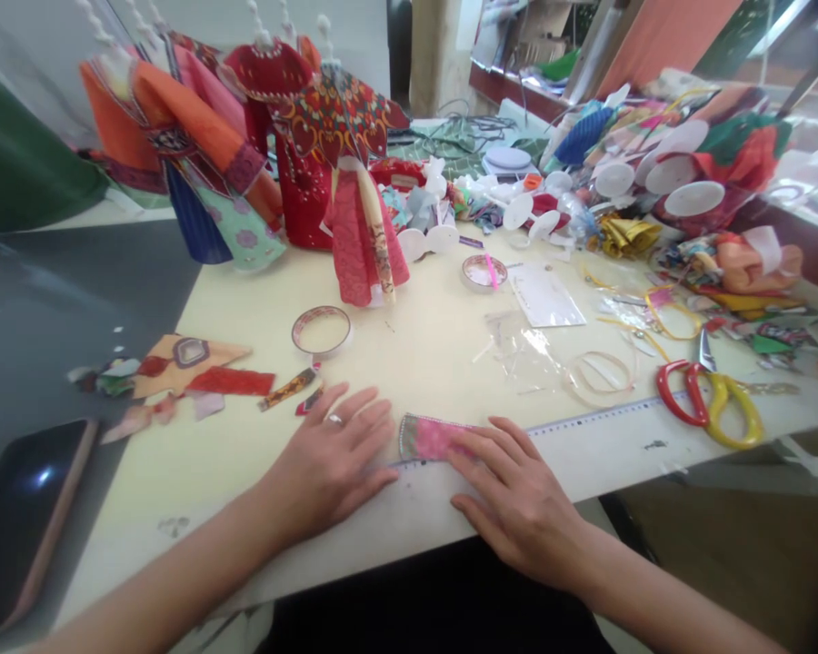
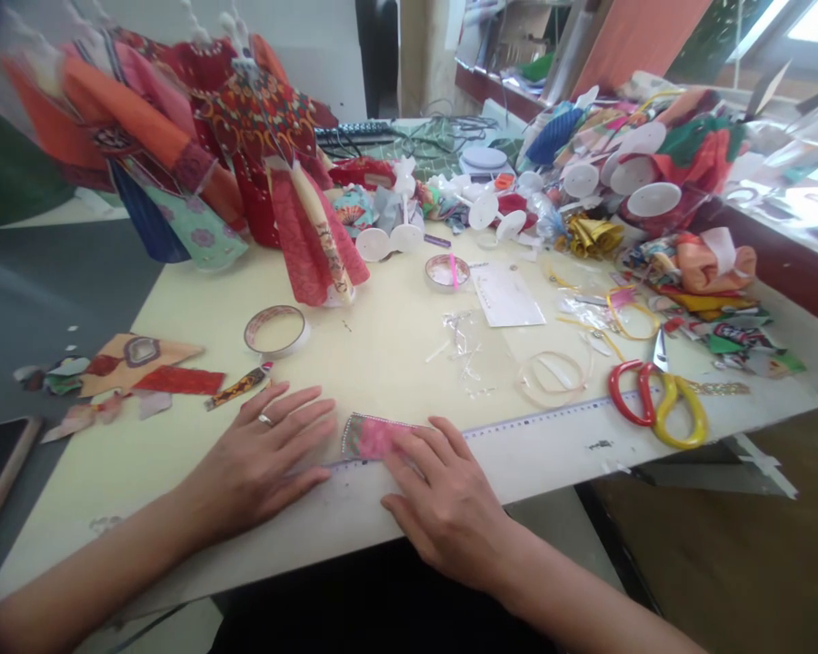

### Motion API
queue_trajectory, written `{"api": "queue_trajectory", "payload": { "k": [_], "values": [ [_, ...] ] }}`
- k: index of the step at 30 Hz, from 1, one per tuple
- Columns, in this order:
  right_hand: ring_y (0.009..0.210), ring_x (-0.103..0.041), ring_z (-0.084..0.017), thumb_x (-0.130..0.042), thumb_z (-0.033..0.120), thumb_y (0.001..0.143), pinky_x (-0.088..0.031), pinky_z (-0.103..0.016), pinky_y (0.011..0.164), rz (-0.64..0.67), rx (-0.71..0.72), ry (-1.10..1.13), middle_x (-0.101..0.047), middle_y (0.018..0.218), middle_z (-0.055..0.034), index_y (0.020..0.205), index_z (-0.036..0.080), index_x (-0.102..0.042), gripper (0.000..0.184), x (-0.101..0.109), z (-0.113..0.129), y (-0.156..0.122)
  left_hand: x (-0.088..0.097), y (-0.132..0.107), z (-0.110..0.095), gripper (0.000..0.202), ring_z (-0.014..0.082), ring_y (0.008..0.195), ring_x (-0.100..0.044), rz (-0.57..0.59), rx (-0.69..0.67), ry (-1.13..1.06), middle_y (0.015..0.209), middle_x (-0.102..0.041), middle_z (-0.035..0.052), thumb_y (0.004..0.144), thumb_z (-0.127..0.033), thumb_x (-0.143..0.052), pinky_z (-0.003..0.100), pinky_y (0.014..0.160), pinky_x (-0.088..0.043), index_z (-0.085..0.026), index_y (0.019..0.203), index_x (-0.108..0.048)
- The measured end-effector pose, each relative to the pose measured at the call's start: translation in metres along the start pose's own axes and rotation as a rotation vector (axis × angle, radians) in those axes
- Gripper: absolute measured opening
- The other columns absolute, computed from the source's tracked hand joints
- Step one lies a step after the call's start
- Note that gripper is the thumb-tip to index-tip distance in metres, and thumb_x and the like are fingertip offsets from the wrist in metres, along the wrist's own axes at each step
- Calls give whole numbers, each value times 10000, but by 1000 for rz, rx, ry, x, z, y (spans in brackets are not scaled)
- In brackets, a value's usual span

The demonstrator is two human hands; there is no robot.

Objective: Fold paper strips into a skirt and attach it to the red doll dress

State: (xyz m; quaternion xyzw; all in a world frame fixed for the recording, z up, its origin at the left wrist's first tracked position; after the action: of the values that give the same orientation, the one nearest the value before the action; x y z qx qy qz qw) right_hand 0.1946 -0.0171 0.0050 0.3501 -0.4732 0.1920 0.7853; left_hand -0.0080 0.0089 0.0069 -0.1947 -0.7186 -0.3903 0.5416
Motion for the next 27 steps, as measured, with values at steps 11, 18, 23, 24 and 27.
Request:
{"api": "queue_trajectory", "payload": {
  "k": [11,18,23,24,27],
  "values": [
    [1229,-439,-274,-485,261,892,-377,-495,1024,70,77,-88,-508,1314,-144,1270,85,-503,417,-7,-3,-7,-13,-8,-16,698,331,1341,-289,258,-98,16,1410,-415,158,851,-573,-440,537,1077,-220,-103,1364,-382],
    [1166,-506,-265,-499,253,875,-401,-496,1004,55,61,-107,-576,1225,-143,1176,103,-568,343,1,-8,-9,-11,-9,-9,585,326,1321,-323,121,-118,8,1383,-455,146,841,-482,-528,519,1078,-236,-142,1312,-462],
    [1126,-520,-225,-500,230,866,-377,-471,1035,-8,73,-91,-610,1166,-103,1085,127,-596,260,6,-5,-13,-20,-1,-9,598,317,1329,-309,73,-136,73,1372,-476,112,836,-482,-533,483,1110,-153,-155,1331,-450],
    [1094,-537,-213,-497,218,862,-389,-458,1030,-41,92,-84,-624,1142,-90,1057,132,-604,238,10,-2,-16,-22,0,-8,606,312,1328,-314,74,-161,97,1371,-480,105,833,-489,-533,471,1117,-133,-161,1335,-449],
    [956,-599,-181,-489,165,839,-471,-377,969,-143,151,-48,-666,1047,-62,984,136,-625,201,27,6,-27,-29,0,-3,601,301,1310,-352,51,-223,147,1366,-488,100,820,-486,-547,445,1127,-101,-176,1327,-464]
  ]
}}
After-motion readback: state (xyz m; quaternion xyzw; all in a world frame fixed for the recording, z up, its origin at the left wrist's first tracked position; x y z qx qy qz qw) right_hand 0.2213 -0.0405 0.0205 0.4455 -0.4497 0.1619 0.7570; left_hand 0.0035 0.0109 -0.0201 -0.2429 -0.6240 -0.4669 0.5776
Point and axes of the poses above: each hand's wrist, its own y-axis towards the middle knuckle, its own x-axis out of the back of the hand, z = x × y, the point moved 4 cm from there along y, towards the middle knuckle
